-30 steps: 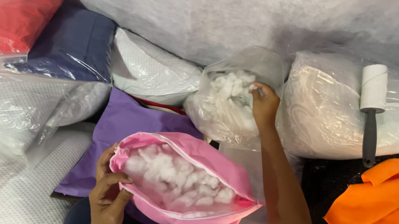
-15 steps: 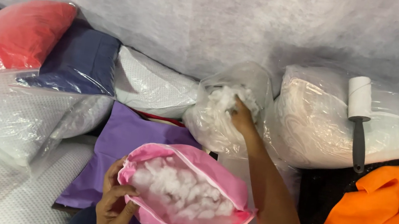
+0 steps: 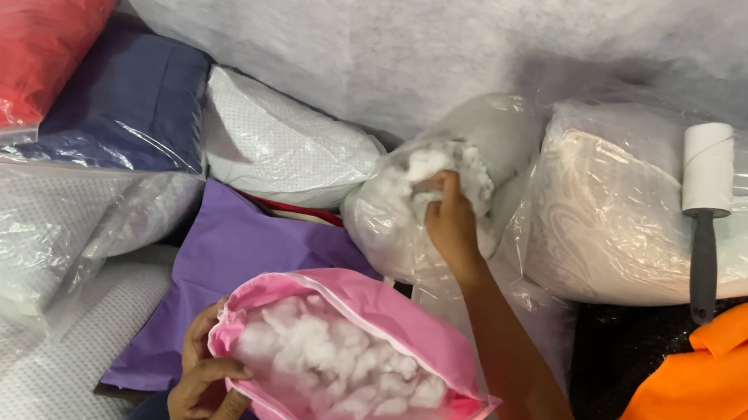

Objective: Stuffing a pink pillowcase with white foam filling

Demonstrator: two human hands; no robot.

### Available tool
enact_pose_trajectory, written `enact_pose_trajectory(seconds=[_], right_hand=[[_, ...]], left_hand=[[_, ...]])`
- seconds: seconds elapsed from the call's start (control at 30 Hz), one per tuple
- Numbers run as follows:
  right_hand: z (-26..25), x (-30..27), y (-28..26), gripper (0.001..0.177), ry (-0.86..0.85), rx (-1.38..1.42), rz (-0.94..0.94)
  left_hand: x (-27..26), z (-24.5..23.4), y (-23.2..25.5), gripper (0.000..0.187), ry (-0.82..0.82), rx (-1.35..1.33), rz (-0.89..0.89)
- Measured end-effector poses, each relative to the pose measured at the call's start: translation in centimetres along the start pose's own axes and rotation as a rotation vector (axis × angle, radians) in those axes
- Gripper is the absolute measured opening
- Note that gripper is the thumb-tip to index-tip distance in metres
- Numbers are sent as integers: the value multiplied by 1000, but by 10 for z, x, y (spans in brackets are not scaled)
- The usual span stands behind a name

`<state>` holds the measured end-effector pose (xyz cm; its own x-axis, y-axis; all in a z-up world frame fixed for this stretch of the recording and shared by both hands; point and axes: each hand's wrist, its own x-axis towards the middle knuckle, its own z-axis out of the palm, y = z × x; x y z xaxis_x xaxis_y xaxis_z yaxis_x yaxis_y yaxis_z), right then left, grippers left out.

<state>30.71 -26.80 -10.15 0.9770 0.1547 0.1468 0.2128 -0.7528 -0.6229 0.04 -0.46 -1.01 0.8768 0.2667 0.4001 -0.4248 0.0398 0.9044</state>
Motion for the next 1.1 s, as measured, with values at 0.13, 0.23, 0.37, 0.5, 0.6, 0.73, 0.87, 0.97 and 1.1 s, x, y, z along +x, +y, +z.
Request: enact_pose_trajectory(seconds=[0.13, 0.23, 0.37, 0.5, 0.6, 0.73, 0.87, 0.97, 1.1], right_hand=[[-6, 22, 16, 50, 131, 236, 32], [8, 42, 41, 39, 198, 137, 183], [25, 62, 69, 40, 97, -73, 154], [48, 71, 90, 31, -37, -210, 212], [35, 71, 85, 21, 98, 2, 261], [10, 61, 80, 16, 246, 68, 121], [-30, 43, 41, 22, 256, 151, 141], [-46, 34, 30, 24, 262, 180, 118], [-73, 14, -3, 30, 255, 388, 194]], left_hand=[[3, -5, -5, 13, 6, 15, 20], [4, -10, -10, 10, -35, 70, 60], [2, -14, -21, 11, -53, 58, 77], [3, -15, -21, 13, -61, 40, 83], [4, -15, -9, 9, -30, 80, 38], [5, -12, -4, 8, -25, 58, 11], [9, -6, 0, 8, -37, 34, 11], [8, -4, 4, 7, -30, 10, 7], [6, -5, 8, 8, -29, 16, 6]])
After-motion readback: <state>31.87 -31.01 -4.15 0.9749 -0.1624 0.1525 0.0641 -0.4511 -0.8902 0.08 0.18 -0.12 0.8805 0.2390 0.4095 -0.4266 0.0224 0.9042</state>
